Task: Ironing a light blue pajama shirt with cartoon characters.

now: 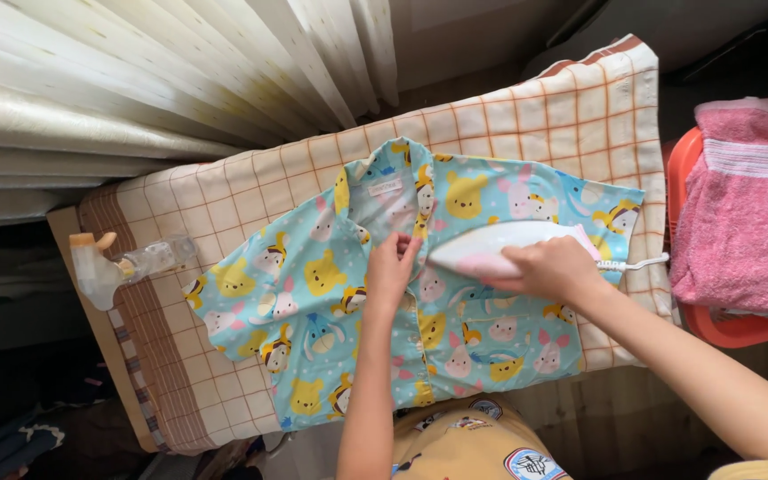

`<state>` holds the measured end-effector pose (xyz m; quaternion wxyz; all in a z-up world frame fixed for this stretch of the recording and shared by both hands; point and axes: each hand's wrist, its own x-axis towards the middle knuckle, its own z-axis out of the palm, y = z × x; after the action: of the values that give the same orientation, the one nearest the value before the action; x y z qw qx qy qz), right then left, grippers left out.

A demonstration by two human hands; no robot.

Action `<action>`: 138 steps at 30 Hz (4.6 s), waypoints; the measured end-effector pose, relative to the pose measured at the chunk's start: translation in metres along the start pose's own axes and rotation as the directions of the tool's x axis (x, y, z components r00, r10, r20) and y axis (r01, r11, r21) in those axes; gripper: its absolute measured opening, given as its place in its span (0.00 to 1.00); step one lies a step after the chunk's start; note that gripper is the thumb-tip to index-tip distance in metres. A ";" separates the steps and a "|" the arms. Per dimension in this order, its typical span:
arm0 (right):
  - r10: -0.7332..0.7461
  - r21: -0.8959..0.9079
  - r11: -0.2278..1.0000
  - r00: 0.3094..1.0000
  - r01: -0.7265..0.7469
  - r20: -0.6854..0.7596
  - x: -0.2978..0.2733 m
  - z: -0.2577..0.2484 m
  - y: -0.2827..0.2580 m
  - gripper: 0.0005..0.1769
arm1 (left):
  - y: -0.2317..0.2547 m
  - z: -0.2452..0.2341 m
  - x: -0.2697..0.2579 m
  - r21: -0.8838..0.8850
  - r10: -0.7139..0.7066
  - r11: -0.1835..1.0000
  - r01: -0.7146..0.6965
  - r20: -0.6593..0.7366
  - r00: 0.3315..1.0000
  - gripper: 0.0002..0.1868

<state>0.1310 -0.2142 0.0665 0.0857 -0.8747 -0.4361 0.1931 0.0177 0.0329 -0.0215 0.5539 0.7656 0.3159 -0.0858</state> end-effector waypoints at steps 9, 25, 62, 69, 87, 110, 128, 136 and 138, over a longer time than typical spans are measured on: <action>0.289 0.018 0.956 0.934 -0.292 -0.208 0.066 -0.027 0.031 0.36 | -0.007 -0.001 -0.021 0.119 0.048 0.992 -0.041 -0.050 0.998 0.12; 0.203 -0.140 0.969 0.979 -0.201 -0.001 0.040 -0.028 0.042 0.33 | -0.015 0.022 -0.027 0.225 0.262 0.951 -0.211 -0.229 0.937 0.07; 0.710 0.283 0.703 0.659 -0.652 -0.248 -0.040 -0.026 0.096 0.32 | -0.023 0.027 -0.029 0.498 0.119 0.867 -0.028 -0.152 0.981 0.11; 0.698 0.290 0.710 0.697 -0.642 -0.167 -0.096 0.010 0.064 0.32 | -0.021 0.026 -0.029 0.514 0.145 0.856 -0.058 -0.130 0.981 0.11; 0.108 0.058 0.992 0.994 -0.109 0.019 -0.062 0.008 0.034 0.26 | -0.022 0.023 -0.028 0.500 0.131 0.865 -0.054 -0.121 0.984 0.11; 0.106 -0.240 0.968 0.989 -0.078 0.105 0.021 0.035 0.028 0.34 | -0.048 -0.170 0.022 0.690 0.567 0.673 -0.267 -0.249 0.785 0.22; 0.325 -0.342 0.869 0.934 -0.357 -0.148 0.073 -0.054 0.002 0.37 | -0.032 -0.208 0.078 0.495 0.523 0.747 -0.443 -0.027 0.852 0.13; 0.299 0.444 0.877 0.931 -0.182 -0.209 0.150 -0.006 -0.116 0.22 | -0.070 -0.291 0.046 0.507 0.313 0.804 -0.310 0.083 0.946 0.14; 0.323 0.558 0.793 0.945 -0.246 -0.043 0.198 0.034 -0.124 0.25 | -0.082 -0.296 0.051 0.487 0.336 0.811 -0.324 0.067 0.940 0.13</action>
<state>0.1345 0.0177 0.0232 0.3305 -0.8804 -0.2192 0.2598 -0.0546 0.3348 -0.0014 0.3439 0.9248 0.1523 -0.0573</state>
